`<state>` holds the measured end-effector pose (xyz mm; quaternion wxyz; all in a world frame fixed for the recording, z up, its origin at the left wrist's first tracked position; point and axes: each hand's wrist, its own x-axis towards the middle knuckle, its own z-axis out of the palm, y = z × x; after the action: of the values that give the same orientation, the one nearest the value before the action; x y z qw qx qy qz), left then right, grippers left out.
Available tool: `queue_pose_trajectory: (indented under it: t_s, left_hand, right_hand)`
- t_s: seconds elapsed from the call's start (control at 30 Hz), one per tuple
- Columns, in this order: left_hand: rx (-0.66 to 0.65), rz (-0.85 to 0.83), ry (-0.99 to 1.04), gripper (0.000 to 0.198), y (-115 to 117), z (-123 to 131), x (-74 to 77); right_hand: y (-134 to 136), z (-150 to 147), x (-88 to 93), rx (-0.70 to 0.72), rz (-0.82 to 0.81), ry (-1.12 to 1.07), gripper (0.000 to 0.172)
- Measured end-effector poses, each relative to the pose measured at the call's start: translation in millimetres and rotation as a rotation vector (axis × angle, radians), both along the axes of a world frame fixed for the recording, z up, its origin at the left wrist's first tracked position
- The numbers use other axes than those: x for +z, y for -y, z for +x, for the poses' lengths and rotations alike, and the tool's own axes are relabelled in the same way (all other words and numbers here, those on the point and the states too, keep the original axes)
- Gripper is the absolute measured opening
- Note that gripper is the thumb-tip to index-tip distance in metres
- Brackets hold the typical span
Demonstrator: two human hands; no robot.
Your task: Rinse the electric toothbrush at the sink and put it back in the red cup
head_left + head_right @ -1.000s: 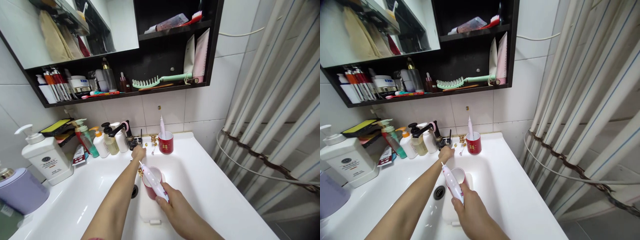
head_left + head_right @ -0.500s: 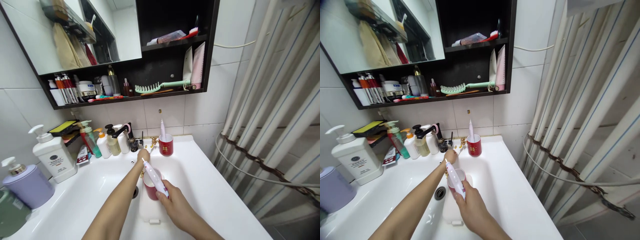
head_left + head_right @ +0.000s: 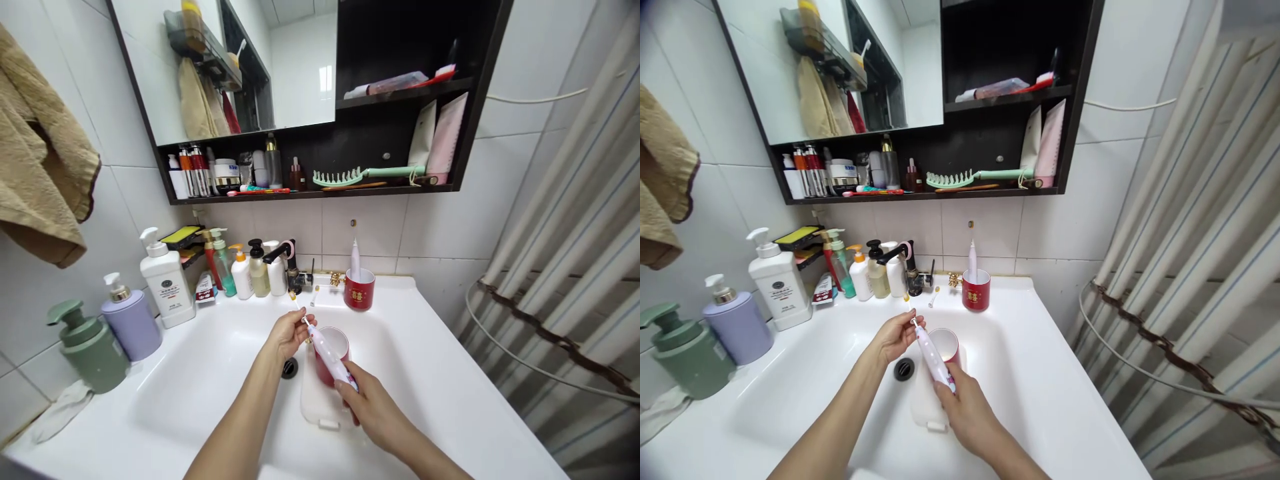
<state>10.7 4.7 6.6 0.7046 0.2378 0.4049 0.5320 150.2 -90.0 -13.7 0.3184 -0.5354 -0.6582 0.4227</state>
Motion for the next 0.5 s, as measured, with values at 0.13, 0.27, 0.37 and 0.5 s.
queue_pose_trajectory:
  t_s: [0.13,0.27,0.37,0.5]
  left_hand:
    - [0.005,0.054,-0.018,0.01,-1,1,-3.8]
    - [0.031,0.082,-0.062,0.01,1,7,-5.3]
    - [0.045,0.096,-0.09,0.01,2,12,-4.9]
    - [0.031,0.115,-0.11,0.008,4,15,-4.0]
  right_hand:
    - [-2,0,-1.9,-0.002,-0.02,-0.028,0.02]
    - [-1,-4,0.7,-0.018,-0.094,-0.092,0.022]
    - [1,-6,3.5,-0.046,-0.123,-0.139,0.023]
    - [2,-7,3.9,-0.054,-0.166,-0.206,0.021]
